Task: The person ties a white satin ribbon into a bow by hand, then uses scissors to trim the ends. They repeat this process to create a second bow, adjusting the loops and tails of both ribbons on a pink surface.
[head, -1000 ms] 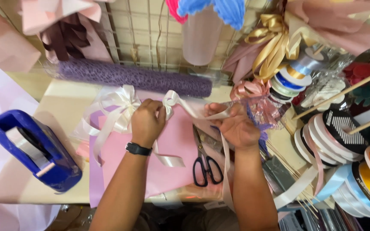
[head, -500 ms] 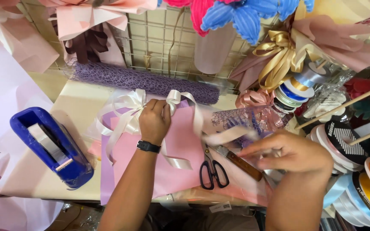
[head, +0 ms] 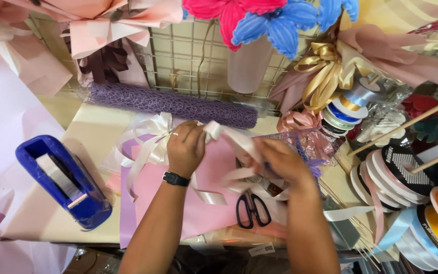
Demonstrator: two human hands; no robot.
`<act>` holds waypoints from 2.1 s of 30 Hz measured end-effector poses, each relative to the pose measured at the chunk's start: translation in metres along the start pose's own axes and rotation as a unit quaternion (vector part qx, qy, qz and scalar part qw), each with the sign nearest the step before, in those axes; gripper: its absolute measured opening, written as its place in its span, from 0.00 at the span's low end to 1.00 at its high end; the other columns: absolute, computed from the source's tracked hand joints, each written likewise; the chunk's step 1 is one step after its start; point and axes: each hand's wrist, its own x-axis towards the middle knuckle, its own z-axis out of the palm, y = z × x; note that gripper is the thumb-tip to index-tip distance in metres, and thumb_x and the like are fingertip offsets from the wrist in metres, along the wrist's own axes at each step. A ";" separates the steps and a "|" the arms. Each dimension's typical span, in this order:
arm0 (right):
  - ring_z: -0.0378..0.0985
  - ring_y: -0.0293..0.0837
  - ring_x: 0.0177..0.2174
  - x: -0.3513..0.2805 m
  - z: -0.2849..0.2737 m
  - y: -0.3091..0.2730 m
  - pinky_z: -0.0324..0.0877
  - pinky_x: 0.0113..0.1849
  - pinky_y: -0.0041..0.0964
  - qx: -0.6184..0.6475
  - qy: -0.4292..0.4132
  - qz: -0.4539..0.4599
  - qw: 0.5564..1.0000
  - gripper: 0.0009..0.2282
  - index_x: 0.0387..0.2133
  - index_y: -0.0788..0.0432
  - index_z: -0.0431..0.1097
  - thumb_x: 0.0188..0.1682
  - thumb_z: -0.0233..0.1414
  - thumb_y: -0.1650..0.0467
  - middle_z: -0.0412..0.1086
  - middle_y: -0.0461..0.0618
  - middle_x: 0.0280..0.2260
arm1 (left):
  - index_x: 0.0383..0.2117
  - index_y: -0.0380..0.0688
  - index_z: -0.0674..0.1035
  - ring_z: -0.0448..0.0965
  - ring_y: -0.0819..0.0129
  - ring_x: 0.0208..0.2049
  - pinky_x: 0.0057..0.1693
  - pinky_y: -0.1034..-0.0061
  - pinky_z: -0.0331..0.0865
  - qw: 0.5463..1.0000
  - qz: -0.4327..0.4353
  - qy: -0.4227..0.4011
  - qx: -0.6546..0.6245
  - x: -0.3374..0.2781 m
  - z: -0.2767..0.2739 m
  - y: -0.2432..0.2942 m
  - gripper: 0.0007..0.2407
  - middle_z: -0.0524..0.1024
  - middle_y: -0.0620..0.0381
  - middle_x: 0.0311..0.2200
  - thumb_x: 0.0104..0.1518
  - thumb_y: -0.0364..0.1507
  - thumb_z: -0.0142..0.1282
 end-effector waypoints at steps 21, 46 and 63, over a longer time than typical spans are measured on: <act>0.80 0.40 0.33 0.043 0.059 0.048 0.82 0.38 0.39 -0.051 0.192 -0.100 0.975 0.09 0.43 0.63 0.76 0.50 0.58 0.77 0.75 0.50 0.29 | 0.36 0.34 0.85 0.81 0.71 0.28 0.43 0.74 0.80 0.649 -0.604 -0.117 -0.447 -0.008 0.025 0.031 0.07 0.79 0.53 0.26 0.55 0.26 0.68; 0.79 0.37 0.29 0.028 0.025 0.060 0.76 0.36 0.37 -0.076 0.135 -0.122 0.980 0.05 0.31 0.60 0.81 0.42 0.63 0.78 0.80 0.51 0.25 | 0.33 0.40 0.89 0.76 0.75 0.30 0.42 0.74 0.75 0.730 -0.493 -0.279 -0.383 -0.013 0.019 0.033 0.05 0.83 0.56 0.25 0.51 0.21 0.68; 0.73 0.35 0.20 0.016 -0.003 0.047 0.70 0.29 0.29 -0.028 -0.016 -0.051 0.998 0.07 0.30 0.57 0.76 0.56 0.51 0.71 0.74 0.47 0.15 | 0.34 0.30 0.81 0.87 0.61 0.35 0.46 0.67 0.83 0.537 -0.627 -0.070 -0.560 -0.029 0.013 -0.026 0.04 0.83 0.46 0.31 0.57 0.20 0.62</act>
